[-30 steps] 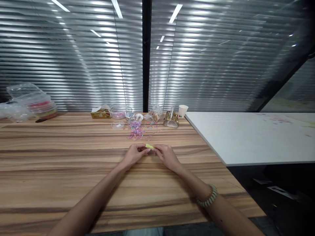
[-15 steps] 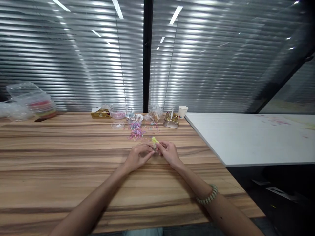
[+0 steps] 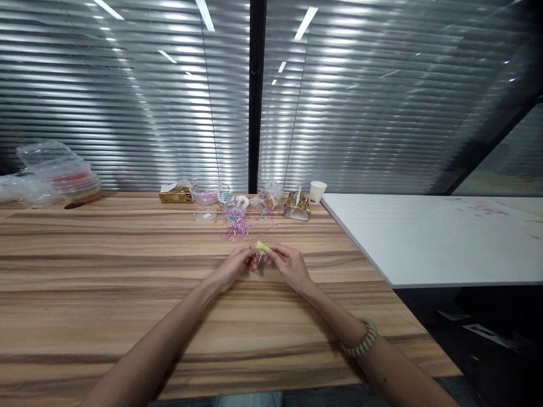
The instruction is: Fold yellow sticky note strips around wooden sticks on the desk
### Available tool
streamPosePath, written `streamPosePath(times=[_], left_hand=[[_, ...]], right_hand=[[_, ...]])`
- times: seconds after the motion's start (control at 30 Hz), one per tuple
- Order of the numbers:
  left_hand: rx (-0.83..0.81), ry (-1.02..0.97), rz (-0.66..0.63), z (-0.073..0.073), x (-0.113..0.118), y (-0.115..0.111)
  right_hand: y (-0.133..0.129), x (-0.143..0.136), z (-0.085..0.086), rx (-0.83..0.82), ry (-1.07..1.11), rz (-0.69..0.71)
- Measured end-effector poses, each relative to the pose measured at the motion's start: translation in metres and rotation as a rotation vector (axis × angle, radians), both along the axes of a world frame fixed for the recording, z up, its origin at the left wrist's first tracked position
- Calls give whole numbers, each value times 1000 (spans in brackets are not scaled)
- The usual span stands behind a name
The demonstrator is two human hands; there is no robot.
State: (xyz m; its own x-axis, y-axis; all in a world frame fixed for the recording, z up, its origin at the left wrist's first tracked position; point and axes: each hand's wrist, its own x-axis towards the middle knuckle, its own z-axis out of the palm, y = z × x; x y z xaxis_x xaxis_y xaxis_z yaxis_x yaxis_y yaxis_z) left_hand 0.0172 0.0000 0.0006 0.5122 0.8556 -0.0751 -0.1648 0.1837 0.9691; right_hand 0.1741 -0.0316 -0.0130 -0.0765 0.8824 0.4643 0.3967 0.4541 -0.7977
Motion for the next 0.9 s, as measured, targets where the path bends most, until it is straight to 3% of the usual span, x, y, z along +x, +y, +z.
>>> streamPosePath(times=[0.13, 0.3, 0.47, 0.63, 0.9], left_hand=[[-143, -78, 57, 0, -2, 1], [-188, -72, 111, 5, -3, 0], [-167, -55, 159, 6, -2, 1], [-110, -38, 112, 1, -1, 1], [-50, 22, 62, -1, -1, 0]], right_hand=[[0, 4, -1, 171, -219, 44], [3, 13, -2, 311, -453, 48], [3, 16, 0, 335, -642, -20], [2, 15, 0, 371, -770, -58], [-1, 10, 0, 365, -769, -97]])
